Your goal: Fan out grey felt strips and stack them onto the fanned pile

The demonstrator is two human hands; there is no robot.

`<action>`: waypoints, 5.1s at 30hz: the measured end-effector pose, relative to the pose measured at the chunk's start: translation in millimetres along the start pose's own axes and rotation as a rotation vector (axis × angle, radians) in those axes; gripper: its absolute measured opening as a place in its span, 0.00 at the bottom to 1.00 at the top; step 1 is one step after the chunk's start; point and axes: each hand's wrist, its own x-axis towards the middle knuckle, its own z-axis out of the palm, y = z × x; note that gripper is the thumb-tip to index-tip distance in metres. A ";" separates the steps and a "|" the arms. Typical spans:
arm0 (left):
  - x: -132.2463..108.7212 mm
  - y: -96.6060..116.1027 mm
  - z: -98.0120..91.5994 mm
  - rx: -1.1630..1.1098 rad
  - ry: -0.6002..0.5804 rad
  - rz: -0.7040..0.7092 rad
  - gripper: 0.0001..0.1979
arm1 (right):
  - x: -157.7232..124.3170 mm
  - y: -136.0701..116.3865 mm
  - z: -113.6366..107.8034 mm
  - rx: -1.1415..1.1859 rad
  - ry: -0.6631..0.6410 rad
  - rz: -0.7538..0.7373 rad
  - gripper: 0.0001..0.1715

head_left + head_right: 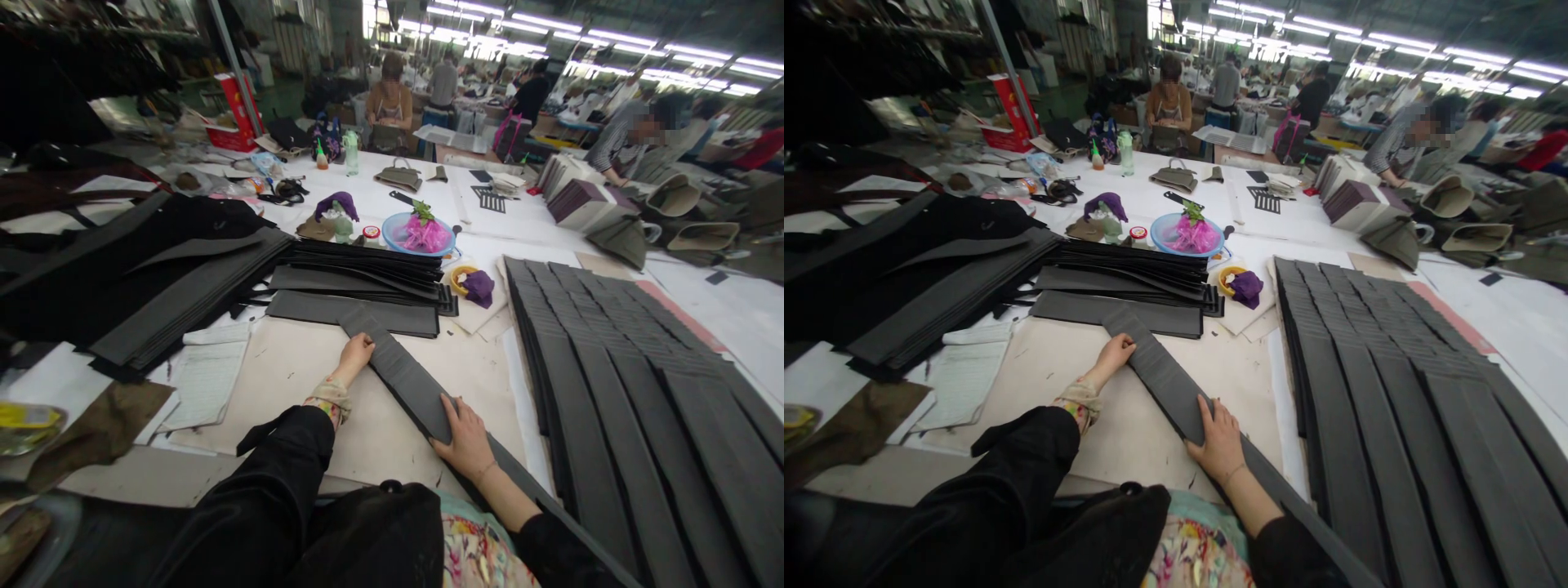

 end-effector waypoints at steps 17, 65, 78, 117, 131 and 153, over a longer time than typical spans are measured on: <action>17.8 6.9 1.5 -0.080 -0.155 -0.046 0.09 | -1.3 0.0 0.8 0.001 0.013 0.002 0.47; 26.3 0.3 -4.4 0.135 -0.087 -0.078 0.07 | -13.4 0.3 -1.5 -0.010 -0.003 0.019 0.46; 24.4 -3.0 -5.7 0.130 0.001 -0.047 0.07 | -3.1 -6.2 -4.2 -0.015 -0.004 0.009 0.46; 52.6 -27.0 -13.5 0.019 0.038 -0.152 0.07 | 14.8 -20.1 -4.2 -0.005 -0.027 0.019 0.47; 53.0 -25.7 -12.2 -0.022 0.056 -0.165 0.07 | 8.8 -16.1 -2.2 0.000 0.006 0.019 0.46; -15.1 -6.1 -5.0 -1.341 -0.419 -0.394 0.23 | 8.7 -8.0 7.6 0.060 0.035 -0.002 0.48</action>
